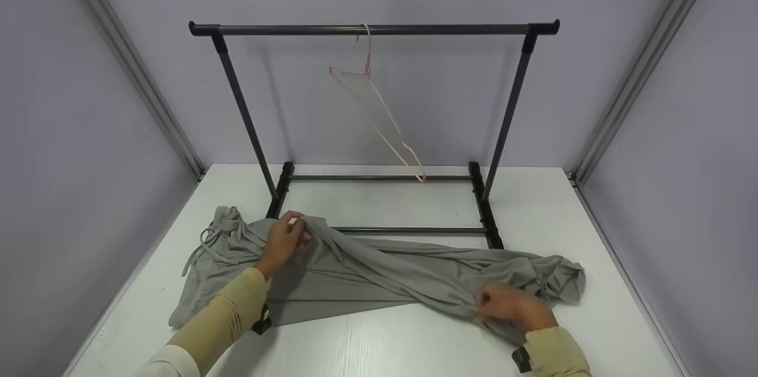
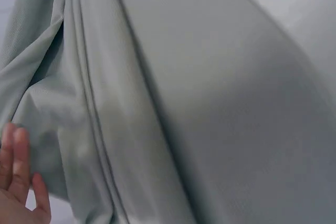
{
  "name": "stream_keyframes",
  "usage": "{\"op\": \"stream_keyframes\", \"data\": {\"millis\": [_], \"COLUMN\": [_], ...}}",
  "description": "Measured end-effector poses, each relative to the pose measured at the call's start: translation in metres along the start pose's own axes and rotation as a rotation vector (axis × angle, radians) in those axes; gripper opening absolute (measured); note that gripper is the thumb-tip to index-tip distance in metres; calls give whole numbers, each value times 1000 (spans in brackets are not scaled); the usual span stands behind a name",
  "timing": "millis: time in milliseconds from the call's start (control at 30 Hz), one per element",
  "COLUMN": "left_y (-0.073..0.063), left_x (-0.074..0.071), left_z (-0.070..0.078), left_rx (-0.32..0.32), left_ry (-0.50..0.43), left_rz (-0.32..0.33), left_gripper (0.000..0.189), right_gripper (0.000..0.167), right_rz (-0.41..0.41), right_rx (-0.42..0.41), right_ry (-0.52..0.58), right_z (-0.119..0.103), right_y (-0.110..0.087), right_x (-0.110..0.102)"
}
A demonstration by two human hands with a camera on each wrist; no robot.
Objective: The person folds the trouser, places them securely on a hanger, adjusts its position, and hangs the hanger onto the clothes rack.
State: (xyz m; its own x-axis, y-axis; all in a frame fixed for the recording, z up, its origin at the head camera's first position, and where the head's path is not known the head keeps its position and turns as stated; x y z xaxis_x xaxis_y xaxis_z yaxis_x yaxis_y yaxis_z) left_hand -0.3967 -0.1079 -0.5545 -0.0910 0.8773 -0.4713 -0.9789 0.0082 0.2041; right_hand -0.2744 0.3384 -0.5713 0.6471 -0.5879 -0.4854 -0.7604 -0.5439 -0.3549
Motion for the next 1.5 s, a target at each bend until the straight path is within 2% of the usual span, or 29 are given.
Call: {"op": "stream_keyframes", "data": {"millis": [67,233,333,433,500,533,600,700,767,800,867,967,1033,1133,1300,1400,1500], "left_y": [2,10,15,17,13,10,-1,-23,-37,-44,-58,-76,-86,-95,-99,-99,-100], "left_x": [0,3,8,19,28,33,42,50,49,46,37,24,18,17,18,15,10], "left_z": [6,17,24,30,32,32,26,18,10,7,0,-13,-21,-36,-63,-74,-75], "left_rx": [9,23,37,70,77,72,56,85,94,104,84,32,0,-16,-38,-37,-42], "left_ry": [0,9,4,5,22,25,79,256,422,503,639,764,791,813,866,873,853], "left_rz": [-2,-11,-30,-117,-224,-293,-434,-607,-673,-691,-711,-729,-733,-735,-768,-776,-813], "left_gripper": [20,20,21,26,35,41,56,71,78,82,87,94,96,100,107,110,109], "right_gripper": [14,14,11,15,21,25,30,33,28,26,23,26,36,47,34,32,29], "right_rz": [92,420,620,793,865,877,851,782,757,764,803,842,843,845,891,978,1116], "right_rx": [-69,-205,-233,-215,-190,-173,-143,-88,-56,-39,-8,30,67,101,111,90,43], "right_ry": [-1,-4,-43,-104,-141,-173,-244,-370,-444,-469,-515,-516,-474,-394,-239,-200,-253], "right_z": [-5,-19,-27,-34,-37,-38,-37,-31,-25,-24,-21,-17,-13,-6,1,2,2], "right_y": [-4,-15,-24,-30,-30,-28,-22,-18,-21,-25,-34,-44,-48,-54,-64,-71,-77], "right_x": [-17,-70,-100,-125,-139,-143,-149,-155,-159,-162,-169,-177,-180,-185,-198,-204,-205]}}
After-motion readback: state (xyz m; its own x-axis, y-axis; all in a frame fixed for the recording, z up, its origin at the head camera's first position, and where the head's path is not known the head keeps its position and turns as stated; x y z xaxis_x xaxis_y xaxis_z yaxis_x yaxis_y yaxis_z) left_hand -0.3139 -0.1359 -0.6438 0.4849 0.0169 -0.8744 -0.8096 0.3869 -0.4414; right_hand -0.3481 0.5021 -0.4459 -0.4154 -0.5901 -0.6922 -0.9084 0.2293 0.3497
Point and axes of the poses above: each hand's wrist, its own y-axis towards the middle knuckle, its own x-axis out of the palm, z = x × y, the point moved 7 cm from there along y, towards the middle knuckle, and after that the axes turned 5 degrees about y, right-handed, at the moved point
